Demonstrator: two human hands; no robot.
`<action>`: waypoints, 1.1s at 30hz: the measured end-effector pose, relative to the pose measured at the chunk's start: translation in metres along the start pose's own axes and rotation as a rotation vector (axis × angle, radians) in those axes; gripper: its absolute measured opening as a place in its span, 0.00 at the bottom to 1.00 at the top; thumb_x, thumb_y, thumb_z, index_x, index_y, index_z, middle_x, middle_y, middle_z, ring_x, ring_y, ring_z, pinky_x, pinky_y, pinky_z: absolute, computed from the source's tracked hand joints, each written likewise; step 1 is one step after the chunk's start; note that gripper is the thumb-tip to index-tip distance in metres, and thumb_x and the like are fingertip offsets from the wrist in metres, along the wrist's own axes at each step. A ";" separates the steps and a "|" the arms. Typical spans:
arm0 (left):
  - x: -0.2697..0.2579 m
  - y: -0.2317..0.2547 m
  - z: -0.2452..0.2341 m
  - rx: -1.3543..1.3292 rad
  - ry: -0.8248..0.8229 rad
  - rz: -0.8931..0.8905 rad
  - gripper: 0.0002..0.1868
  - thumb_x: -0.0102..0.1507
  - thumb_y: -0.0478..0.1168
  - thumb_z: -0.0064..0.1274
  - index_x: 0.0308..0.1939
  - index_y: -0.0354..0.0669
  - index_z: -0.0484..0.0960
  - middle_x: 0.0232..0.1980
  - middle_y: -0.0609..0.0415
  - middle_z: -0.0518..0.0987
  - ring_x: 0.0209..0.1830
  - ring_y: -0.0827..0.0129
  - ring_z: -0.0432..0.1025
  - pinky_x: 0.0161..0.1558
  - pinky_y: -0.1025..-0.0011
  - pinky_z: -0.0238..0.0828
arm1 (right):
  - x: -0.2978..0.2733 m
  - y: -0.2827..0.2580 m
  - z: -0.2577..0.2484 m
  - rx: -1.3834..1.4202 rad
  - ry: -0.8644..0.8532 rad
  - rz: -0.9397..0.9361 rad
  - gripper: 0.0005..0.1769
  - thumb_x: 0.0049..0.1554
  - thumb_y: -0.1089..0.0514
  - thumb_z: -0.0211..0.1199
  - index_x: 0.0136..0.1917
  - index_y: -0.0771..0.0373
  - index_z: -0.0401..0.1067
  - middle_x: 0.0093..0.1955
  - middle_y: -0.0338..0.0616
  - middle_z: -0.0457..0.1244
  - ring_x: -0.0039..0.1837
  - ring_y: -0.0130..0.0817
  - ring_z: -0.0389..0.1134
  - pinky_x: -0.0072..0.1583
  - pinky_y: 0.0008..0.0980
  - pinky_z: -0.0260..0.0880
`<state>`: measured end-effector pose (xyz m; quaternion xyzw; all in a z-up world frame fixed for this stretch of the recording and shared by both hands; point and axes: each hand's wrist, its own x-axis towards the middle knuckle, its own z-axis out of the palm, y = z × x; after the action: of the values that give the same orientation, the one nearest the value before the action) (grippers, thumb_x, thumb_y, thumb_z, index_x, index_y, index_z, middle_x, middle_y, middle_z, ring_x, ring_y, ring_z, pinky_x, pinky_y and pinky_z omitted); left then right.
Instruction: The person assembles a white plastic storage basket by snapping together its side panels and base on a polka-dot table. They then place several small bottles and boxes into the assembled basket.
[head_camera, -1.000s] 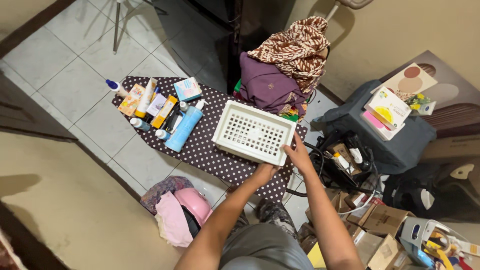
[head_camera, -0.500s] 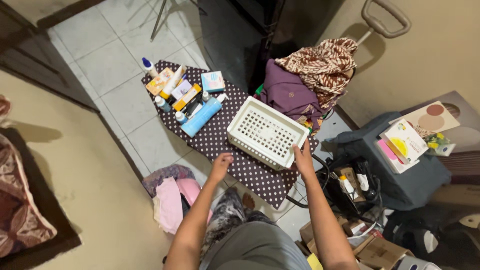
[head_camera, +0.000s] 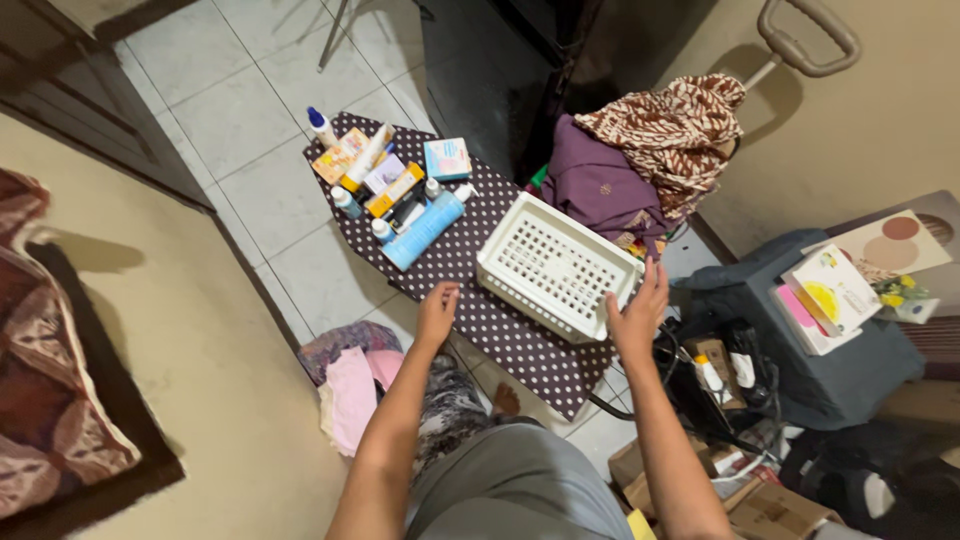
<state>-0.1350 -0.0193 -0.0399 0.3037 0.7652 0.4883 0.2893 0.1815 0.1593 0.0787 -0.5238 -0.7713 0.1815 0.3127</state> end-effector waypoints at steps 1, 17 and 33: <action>0.012 0.007 -0.010 0.023 0.033 0.058 0.11 0.68 0.40 0.52 0.51 0.40 0.81 0.44 0.49 0.84 0.38 0.67 0.80 0.37 0.68 0.77 | 0.006 -0.014 -0.001 -0.054 0.006 -0.064 0.49 0.52 0.55 0.69 0.81 0.61 0.50 0.81 0.63 0.45 0.80 0.60 0.44 0.75 0.59 0.43; 0.096 0.027 -0.047 0.214 -0.624 0.565 0.30 0.59 0.44 0.65 0.61 0.38 0.72 0.54 0.42 0.77 0.55 0.51 0.73 0.57 0.60 0.70 | 0.019 -0.144 0.058 -0.200 -0.203 -0.171 0.30 0.58 0.44 0.63 0.72 0.50 0.64 0.76 0.52 0.53 0.82 0.54 0.48 0.76 0.74 0.35; 0.140 0.067 -0.003 0.219 -0.828 0.450 0.43 0.62 0.31 0.53 0.79 0.45 0.51 0.67 0.37 0.67 0.62 0.41 0.69 0.62 0.57 0.68 | -0.029 -0.099 0.043 -0.118 0.102 0.567 0.47 0.53 0.53 0.67 0.81 0.55 0.51 0.80 0.65 0.45 0.78 0.63 0.49 0.73 0.59 0.52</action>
<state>-0.2152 0.1060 0.0021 0.6593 0.5479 0.2935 0.4230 0.0910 0.0959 0.0986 -0.7442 -0.5866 0.1901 0.2568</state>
